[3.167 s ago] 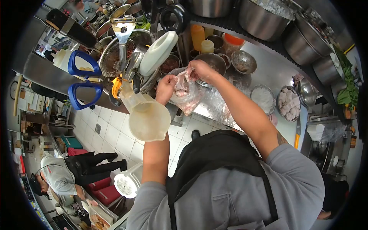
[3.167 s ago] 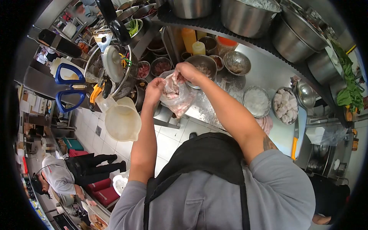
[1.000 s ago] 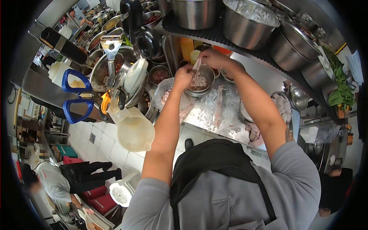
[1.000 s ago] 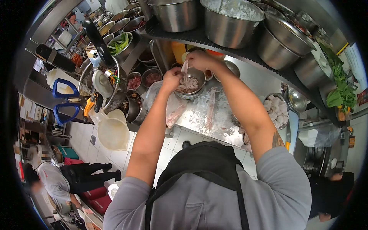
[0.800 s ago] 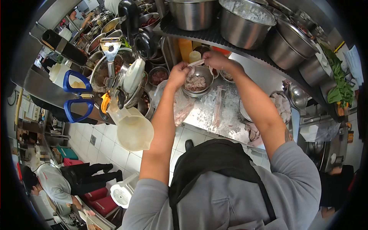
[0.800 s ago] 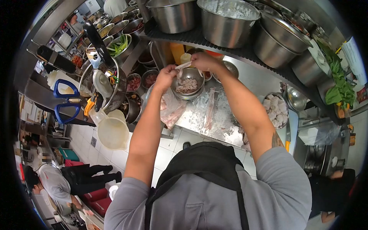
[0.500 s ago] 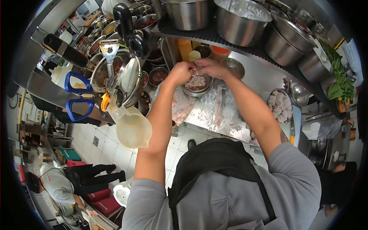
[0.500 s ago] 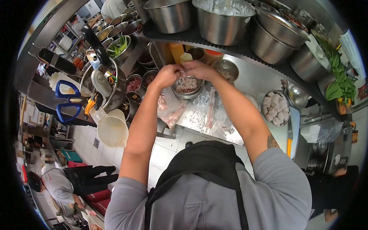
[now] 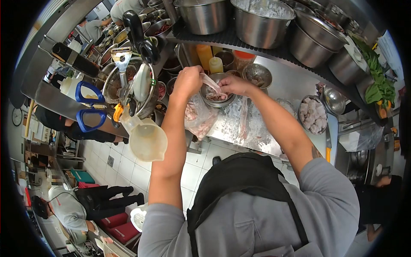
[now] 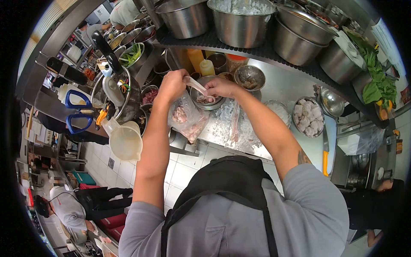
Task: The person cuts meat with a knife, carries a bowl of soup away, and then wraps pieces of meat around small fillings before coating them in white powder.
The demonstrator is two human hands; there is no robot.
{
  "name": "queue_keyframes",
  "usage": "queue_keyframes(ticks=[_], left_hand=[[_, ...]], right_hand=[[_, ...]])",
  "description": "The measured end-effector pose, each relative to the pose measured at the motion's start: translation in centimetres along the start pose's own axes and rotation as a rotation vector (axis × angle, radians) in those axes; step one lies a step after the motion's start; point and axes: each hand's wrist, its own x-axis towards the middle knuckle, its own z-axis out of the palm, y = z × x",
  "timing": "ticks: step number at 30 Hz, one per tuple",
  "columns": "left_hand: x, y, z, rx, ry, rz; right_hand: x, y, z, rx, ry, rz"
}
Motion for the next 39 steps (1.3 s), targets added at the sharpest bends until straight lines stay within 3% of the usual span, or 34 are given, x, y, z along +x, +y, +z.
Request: queue_keyframes(ticks=[7,10,11,14,21,24,27,28,32,34,36,39], left_hand=[[-3.5,-0.6,1.5,-0.193,-0.003,-0.158],[-5.6,-1.6,5.0,-0.332,-0.063,-0.161],[-6.3,-1.8,6.7,-0.412,-0.118,-0.267],[-8.5,-2.0,12.1,-0.709,-0.184,-0.322],[-13.0,0.7,22.8,-1.000,-0.332,-0.626],[-14.1,3.4,23.9,-0.981,-0.333,-0.771],[-14.3,4.5,27.3,-1.102,-0.281,-0.901],[-14.3,5.1,27.9,-1.131,-0.265,-0.946],[-13.6,5.6,30.4,-0.858,-0.342,-0.944],[-13.9,5.5,30.8,-0.549,-0.398,-0.751],[-14.1,5.8,31.0,-0.410,-0.396,-0.716],[-14.1,6.7,30.2,-0.408,-0.298,-0.838]], right_hand=[[-4.8,0.0,-3.2,-0.137,0.041,0.022],[-6.0,0.8,-5.5,-0.167,0.004,0.056],[-6.1,1.3,-6.3,-0.191,-0.021,0.064],[-7.0,1.6,-6.9,-0.331,0.081,0.068],[-6.4,4.0,-6.5,-0.974,0.141,0.209],[-4.1,8.0,-6.4,-1.397,-0.031,0.216],[-3.1,12.8,-6.8,-1.304,0.152,0.250],[-2.8,13.8,-7.0,-1.318,0.128,0.265],[-2.2,15.5,-6.8,-1.390,0.086,0.256],[-2.2,15.8,-6.6,-1.449,0.087,0.193],[-1.9,15.6,-6.7,-1.525,0.086,0.105],[-1.9,14.0,-6.2,-1.587,0.030,0.055]])
